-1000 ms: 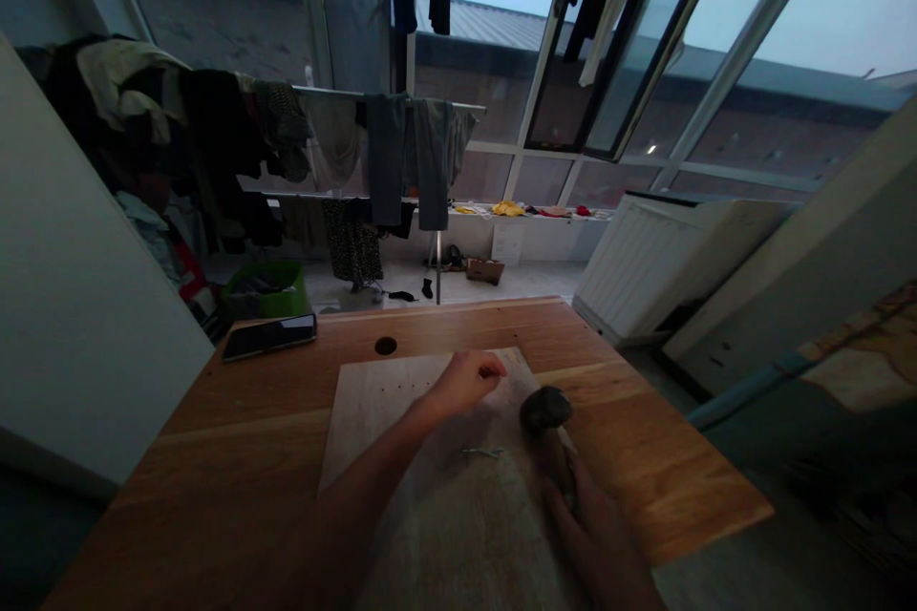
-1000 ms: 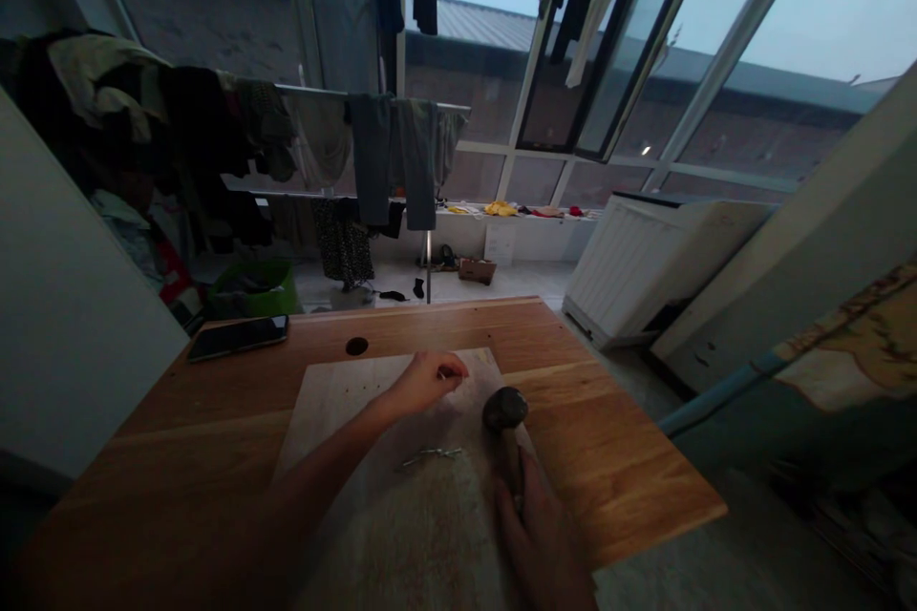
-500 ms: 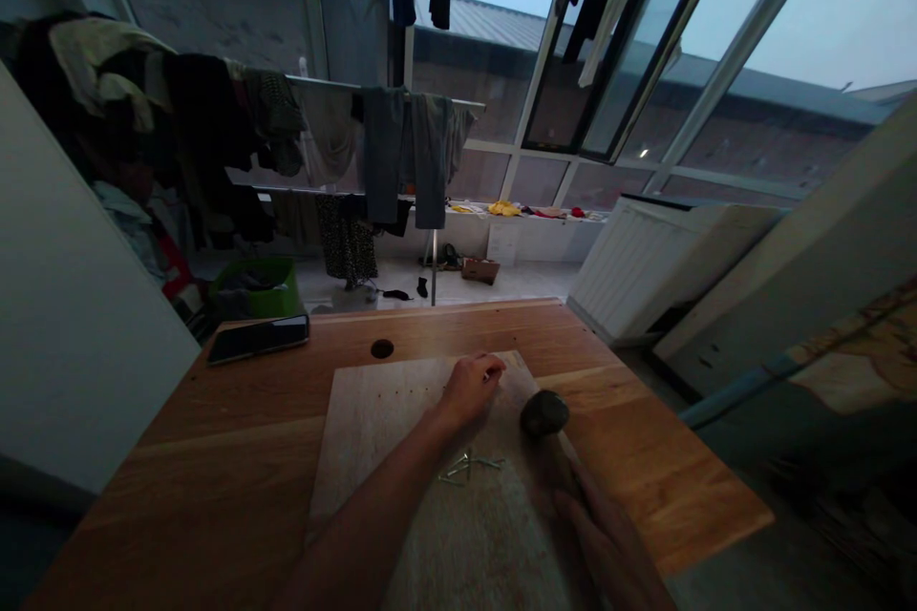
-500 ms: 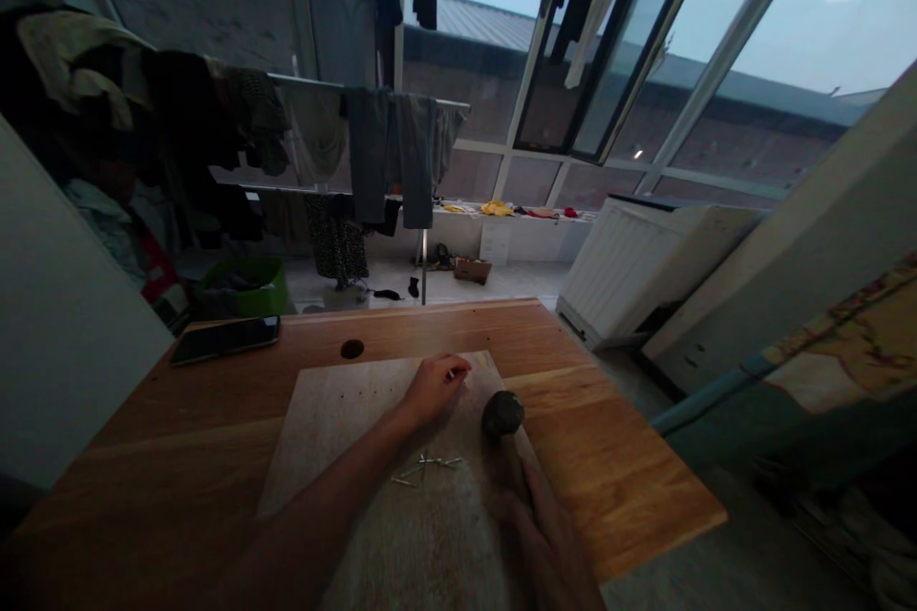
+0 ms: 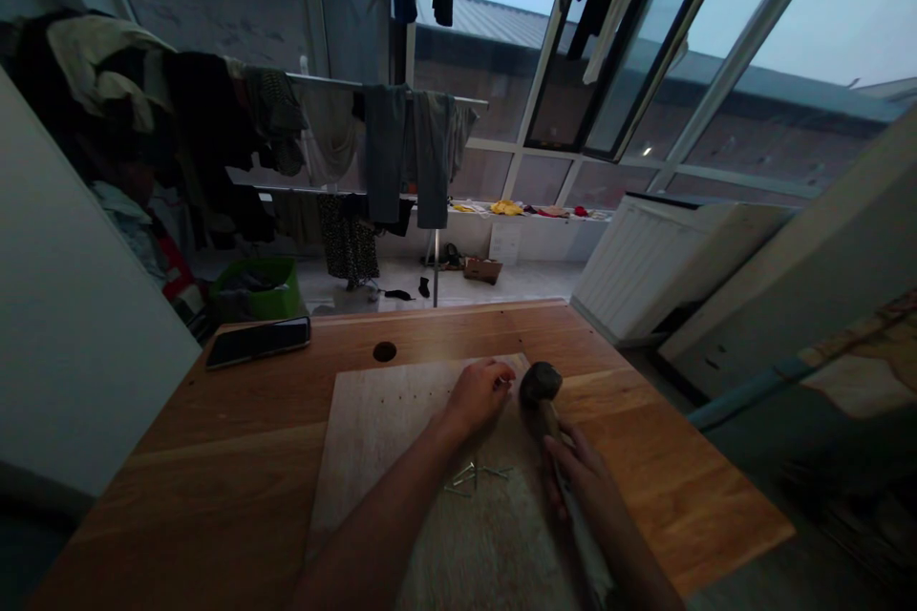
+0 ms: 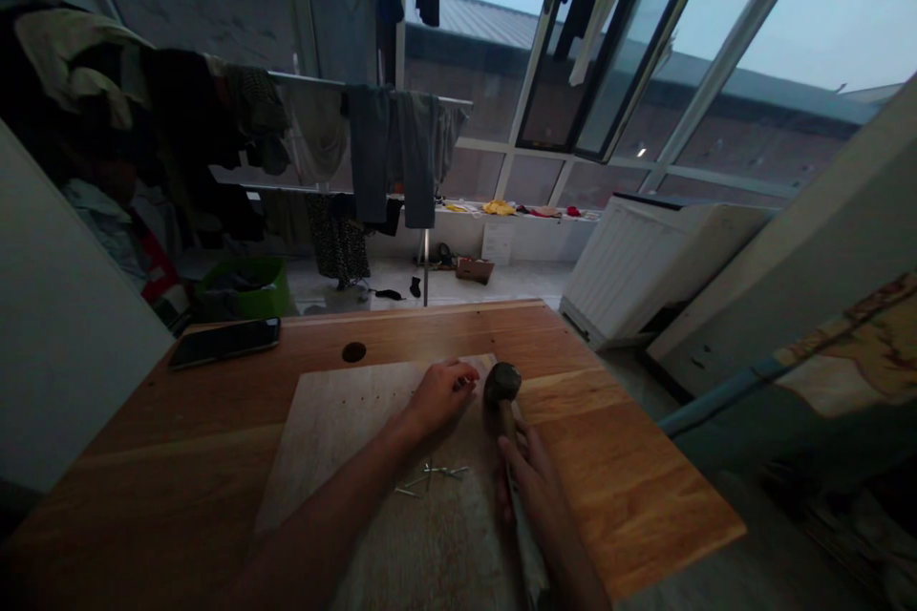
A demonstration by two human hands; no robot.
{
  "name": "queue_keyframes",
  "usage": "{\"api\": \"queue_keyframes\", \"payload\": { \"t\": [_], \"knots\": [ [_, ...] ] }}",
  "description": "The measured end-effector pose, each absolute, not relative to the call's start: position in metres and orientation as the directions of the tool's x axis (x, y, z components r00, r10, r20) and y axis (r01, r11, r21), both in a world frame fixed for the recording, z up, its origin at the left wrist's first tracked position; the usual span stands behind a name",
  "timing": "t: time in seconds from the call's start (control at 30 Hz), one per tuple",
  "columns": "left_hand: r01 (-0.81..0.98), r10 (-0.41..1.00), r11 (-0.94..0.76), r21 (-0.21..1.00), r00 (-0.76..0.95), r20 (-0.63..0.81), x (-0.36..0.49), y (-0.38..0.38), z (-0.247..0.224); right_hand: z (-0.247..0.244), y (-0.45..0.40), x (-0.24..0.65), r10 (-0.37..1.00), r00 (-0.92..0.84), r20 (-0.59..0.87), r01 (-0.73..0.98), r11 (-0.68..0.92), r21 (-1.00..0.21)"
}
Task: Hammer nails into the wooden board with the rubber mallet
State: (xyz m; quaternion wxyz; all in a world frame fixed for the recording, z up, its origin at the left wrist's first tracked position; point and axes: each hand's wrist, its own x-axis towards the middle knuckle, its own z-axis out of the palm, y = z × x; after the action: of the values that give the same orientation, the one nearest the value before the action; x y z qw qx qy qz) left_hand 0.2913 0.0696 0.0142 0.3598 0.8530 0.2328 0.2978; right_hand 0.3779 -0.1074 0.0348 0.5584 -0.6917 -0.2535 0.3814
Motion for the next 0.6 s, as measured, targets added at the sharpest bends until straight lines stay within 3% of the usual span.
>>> {"api": "queue_keyframes", "payload": {
  "t": [0.1,0.6],
  "knots": [
    [0.182,0.624,-0.612,0.770,0.709,0.329,0.293,0.071,0.013,0.037,-0.096,0.379,0.746,0.617,-0.250,-0.163,-0.190,-0.968],
    [0.141,0.689,-0.471,0.871,0.675,0.263,0.296,0.073,0.008,0.046,-0.101,0.365,0.802,0.563,-0.198,-0.201,-0.100,-0.975]
  ]
}}
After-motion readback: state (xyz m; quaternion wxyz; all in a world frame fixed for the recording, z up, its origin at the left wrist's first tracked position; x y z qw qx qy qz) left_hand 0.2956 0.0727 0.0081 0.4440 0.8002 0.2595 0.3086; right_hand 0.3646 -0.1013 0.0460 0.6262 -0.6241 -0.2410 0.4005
